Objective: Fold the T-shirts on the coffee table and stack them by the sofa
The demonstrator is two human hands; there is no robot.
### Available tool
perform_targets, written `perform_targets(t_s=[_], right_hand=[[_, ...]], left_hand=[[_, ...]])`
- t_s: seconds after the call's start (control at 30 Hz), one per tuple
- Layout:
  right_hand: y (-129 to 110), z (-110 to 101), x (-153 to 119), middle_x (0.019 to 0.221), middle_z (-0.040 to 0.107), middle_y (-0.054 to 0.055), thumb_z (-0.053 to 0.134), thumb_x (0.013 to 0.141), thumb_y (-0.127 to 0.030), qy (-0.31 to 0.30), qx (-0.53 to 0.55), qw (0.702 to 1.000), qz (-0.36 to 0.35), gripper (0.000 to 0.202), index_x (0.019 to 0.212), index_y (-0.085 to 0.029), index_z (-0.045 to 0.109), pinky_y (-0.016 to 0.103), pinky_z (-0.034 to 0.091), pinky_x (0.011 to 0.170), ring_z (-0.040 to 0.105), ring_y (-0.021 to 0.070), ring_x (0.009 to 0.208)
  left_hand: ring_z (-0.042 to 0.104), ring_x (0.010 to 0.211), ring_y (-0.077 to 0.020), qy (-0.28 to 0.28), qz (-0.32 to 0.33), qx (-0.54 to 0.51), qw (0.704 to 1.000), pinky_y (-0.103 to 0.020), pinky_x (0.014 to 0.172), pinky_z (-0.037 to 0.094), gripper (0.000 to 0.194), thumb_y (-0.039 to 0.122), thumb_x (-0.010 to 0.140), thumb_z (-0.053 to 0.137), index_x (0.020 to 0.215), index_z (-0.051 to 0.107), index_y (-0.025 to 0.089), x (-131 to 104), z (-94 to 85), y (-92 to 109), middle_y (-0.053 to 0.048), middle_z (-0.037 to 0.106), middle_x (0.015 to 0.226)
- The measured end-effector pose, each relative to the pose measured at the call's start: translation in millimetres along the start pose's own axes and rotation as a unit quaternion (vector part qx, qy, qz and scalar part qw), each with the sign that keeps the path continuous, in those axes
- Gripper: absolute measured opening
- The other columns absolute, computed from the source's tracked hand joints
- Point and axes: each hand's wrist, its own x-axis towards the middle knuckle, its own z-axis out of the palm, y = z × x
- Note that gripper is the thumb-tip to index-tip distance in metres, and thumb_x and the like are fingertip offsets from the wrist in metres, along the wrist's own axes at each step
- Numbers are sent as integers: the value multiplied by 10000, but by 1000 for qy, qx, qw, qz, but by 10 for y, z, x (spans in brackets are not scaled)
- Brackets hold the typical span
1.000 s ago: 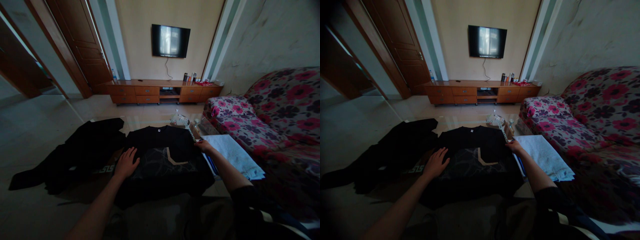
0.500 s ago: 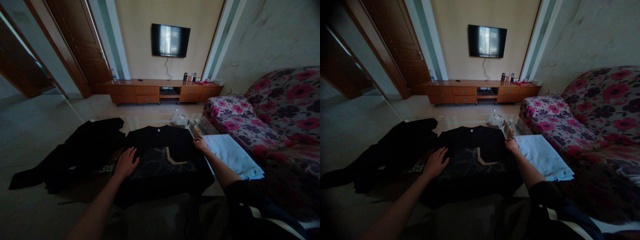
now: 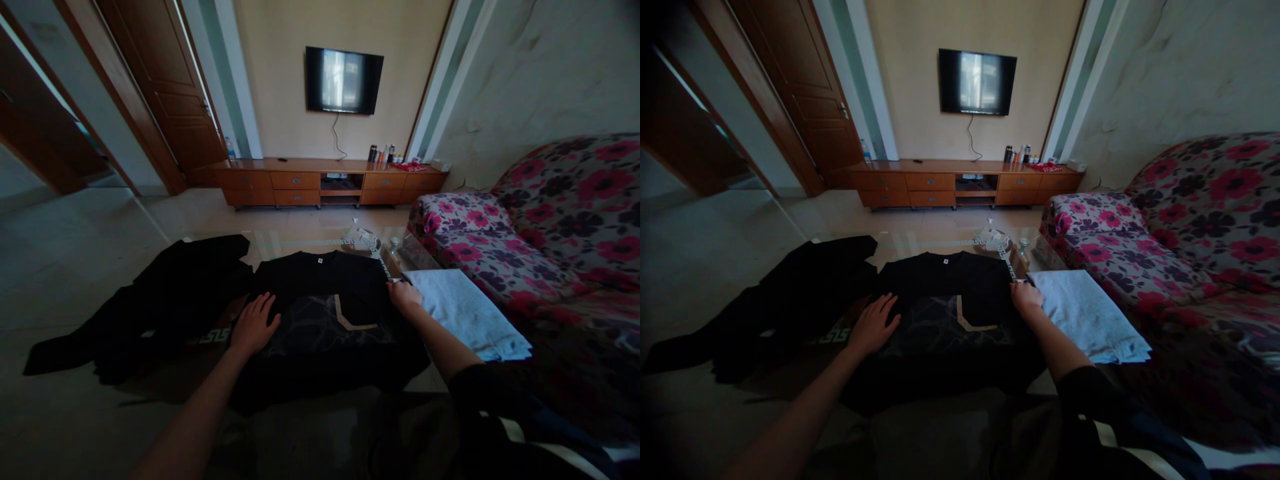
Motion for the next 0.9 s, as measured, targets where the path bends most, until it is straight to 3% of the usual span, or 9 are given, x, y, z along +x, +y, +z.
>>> perform_targets(t_s=[0.1,0.17,0.27,0.37,0.53,0.9], right_hand=[[-113,-22,-58,1317,630,271,327,1058,-491,47,-6,999,-14,560,1365,-111,600,516,399,1090,545,375,1327],[-180,32,-112,1495,511,229,353,1051,-515,71,-13,995,-72,561,1462,-172,520,527,307,1164,423,364,1432],[-240,237,-205,1678,274,138,378,1034,-585,61,-29,989,-133,625,1574,-271,394,522,187,1224,232,348,1538],[-247,470,-247,1715,162,137,317,1036,-627,45,-38,993,-107,704,1637,-263,271,527,99,1243,81,341,1580],[-222,615,-125,1730,91,125,256,1027,-672,48,-33,993,-100,749,1654,-264,221,480,59,1254,40,316,1589],[-339,561,418,1736,49,102,176,1027,-682,38,-21,993,-106,765,1658,-250,209,457,46,1261,38,282,1592]], left_hand=[[330,1522,-292,1,2,6,1000,-484,1254,233,625,512,1003,382,1542,448,203,2,5,-2,-91,376,1649],[326,1525,-291,-2,2,7,1000,-481,1255,233,629,514,1002,382,1545,444,203,4,4,-3,-90,375,1650],[308,1534,-286,-7,6,6,1000,-475,1259,228,637,515,1006,370,1553,434,193,4,8,-8,-90,362,1657],[286,1545,-291,-15,14,7,1000,-483,1257,230,653,518,1008,368,1563,420,178,12,31,-24,-98,338,1667],[285,1546,-292,-18,18,7,1000,-486,1255,230,662,523,1006,370,1562,421,166,108,92,-53,-110,331,1669],[308,1539,-265,1,5,-5,1000,-451,1258,227,614,491,1012,372,1538,467,188,524,158,-69,-90,382,1646]])
